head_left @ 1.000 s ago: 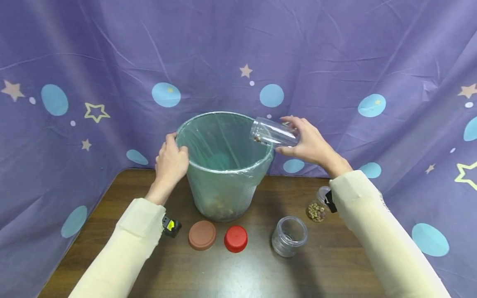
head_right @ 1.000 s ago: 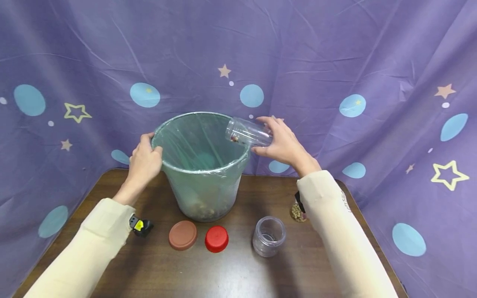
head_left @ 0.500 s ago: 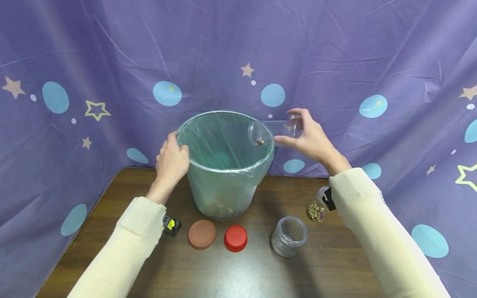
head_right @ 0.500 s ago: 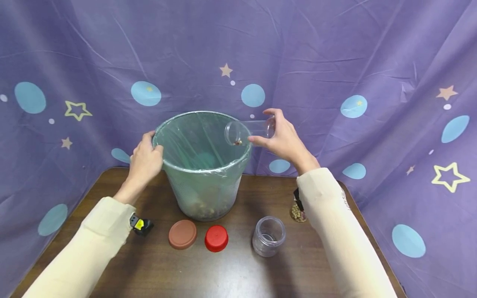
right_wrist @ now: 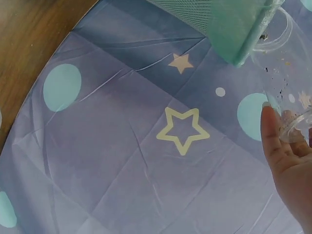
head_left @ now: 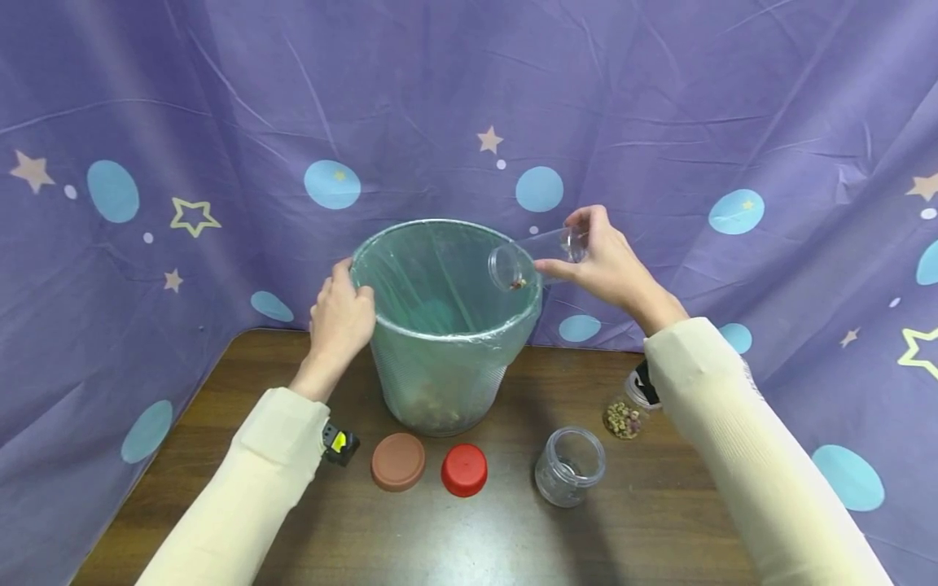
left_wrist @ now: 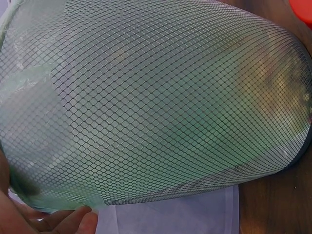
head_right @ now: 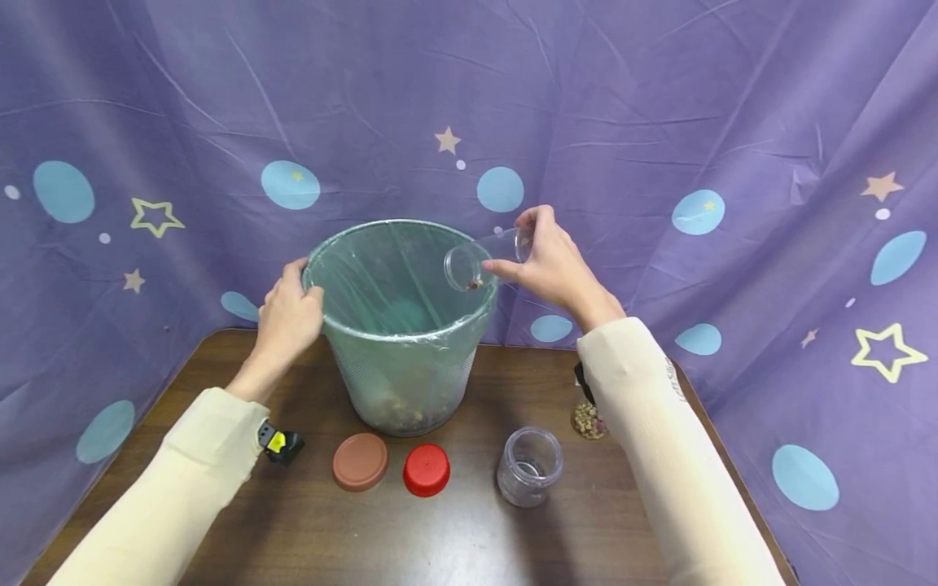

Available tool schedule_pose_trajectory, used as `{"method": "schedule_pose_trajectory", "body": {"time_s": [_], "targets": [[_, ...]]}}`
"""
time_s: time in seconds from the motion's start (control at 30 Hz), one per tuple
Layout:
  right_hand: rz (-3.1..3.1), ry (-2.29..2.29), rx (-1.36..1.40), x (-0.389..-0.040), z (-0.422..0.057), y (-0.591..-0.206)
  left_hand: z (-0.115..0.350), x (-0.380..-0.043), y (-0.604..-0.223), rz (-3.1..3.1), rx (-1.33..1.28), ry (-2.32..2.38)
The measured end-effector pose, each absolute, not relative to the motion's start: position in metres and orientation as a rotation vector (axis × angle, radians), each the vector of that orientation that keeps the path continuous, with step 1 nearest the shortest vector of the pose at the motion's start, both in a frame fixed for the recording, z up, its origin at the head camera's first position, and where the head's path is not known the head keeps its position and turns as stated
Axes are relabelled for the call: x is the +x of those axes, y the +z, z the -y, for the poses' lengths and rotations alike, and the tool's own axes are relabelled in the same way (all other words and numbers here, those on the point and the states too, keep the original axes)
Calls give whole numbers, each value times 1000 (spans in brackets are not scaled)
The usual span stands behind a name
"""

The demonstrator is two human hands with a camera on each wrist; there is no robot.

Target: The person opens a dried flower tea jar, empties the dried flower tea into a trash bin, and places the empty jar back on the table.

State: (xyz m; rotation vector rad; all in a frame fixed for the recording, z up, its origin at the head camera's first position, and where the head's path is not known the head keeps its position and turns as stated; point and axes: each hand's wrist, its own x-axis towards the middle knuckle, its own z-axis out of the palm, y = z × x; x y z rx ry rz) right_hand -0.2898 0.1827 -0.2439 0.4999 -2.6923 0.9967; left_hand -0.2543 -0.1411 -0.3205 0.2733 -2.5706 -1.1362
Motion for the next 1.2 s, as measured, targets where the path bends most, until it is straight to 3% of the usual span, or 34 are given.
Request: {"method": "schedule_pose_trajectory", "body": {"time_s": [1.2], "targets": [[2681,403,993,-286,-126,-247,141,-255,-320,2570,276,-1138]]}}
